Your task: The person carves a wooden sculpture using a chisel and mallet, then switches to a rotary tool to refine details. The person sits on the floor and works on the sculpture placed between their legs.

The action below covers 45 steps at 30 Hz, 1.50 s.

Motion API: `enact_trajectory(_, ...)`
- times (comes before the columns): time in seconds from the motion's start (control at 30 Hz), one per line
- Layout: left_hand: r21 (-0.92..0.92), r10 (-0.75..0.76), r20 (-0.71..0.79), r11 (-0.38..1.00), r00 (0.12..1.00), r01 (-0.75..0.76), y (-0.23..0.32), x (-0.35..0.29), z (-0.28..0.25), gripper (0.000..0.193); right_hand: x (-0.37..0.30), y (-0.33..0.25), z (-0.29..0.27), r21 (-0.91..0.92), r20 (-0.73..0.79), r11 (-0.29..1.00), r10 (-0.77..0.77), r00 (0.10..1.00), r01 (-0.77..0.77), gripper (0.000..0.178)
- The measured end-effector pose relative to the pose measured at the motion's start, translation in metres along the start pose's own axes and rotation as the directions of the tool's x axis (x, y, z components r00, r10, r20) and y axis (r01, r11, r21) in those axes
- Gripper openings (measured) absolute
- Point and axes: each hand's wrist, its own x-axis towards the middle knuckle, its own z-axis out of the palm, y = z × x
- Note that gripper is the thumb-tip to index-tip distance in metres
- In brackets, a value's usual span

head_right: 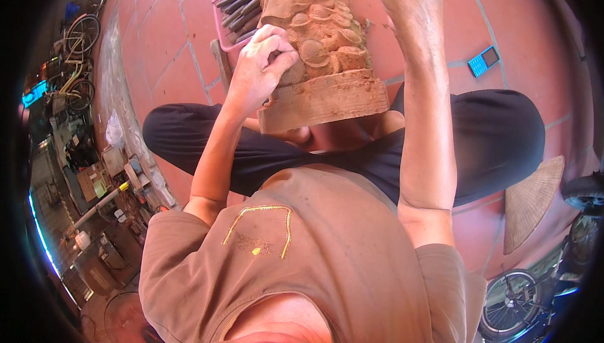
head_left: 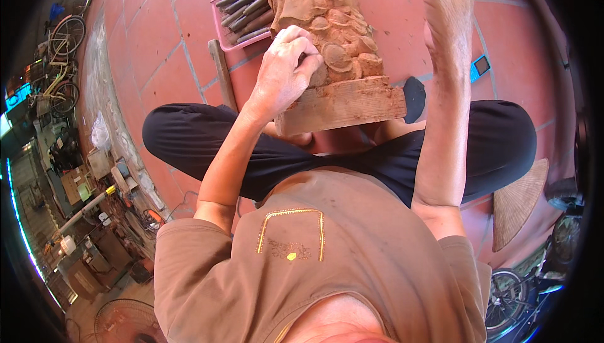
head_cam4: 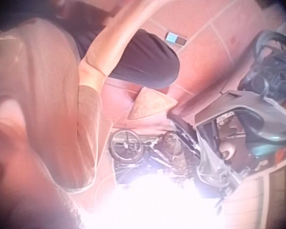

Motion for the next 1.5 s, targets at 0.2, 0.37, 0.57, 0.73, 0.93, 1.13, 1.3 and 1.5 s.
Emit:
enact_trajectory(0.2, 0.609, -0.283, -0.258, 0.695, 0.924, 0.383, -0.061, -0.010, -0.080, 0.037, 0.005, 0.006, -0.006, 0.053, -0.016, 0.999, -0.012, 1.000, 0.012, 0.023)
enact_trajectory(0.37, 0.420, -0.199, -0.225, 0.863, 0.954, 0.280, -0.045, -0.018, -0.085, 0.050, 0.005, 0.011, -0.002, 0.055, -0.022, 0.997, -0.044, 0.999, 0.045, 0.023)
enact_trajectory(0.57, 0.209, 0.190, 0.126, 0.954, 0.974, -0.213, 0.027, -0.025, -0.010, 0.028, -0.006, 0.003, 0.009, -0.006, 0.001, 0.997, -0.082, 0.997, 0.082, 0.024)
enact_trajectory(0.73, 0.345, 0.215, 0.234, 0.893, 0.948, -0.288, 0.008, -0.044, -0.033, 0.028, -0.005, 0.007, 0.002, 0.008, -0.004, 0.997, -0.075, 0.997, 0.075, 0.024)
enact_trajectory(0.93, 0.498, 0.064, 0.119, 0.860, 0.991, -0.115, -0.017, -0.039, -0.073, 0.028, -0.003, 0.000, -0.006, -0.007, -0.022, 0.995, -0.103, 0.994, 0.103, 0.024)
enact_trajectory(1.13, 0.207, 0.028, 0.191, 0.976, 0.981, -0.069, 0.011, -0.045, -0.015, 0.067, 0.003, 0.011, -0.008, -0.034, 0.007, 0.999, -0.007, 1.000, 0.008, 0.024)
enact_trajectory(1.3, 0.081, -0.067, 0.135, 0.995, 0.989, 0.056, 0.001, -0.059, -0.008, 0.058, 0.003, 0.009, -0.015, -0.025, 0.008, 1.000, -0.013, 1.000, 0.013, 0.025)
enact_trajectory(1.5, 0.049, -0.106, -0.162, 0.992, 0.981, 0.115, 0.000, -0.067, 0.023, 0.053, 0.006, 0.023, -0.016, 0.034, 0.061, 0.999, -0.040, 0.997, 0.038, 0.020)
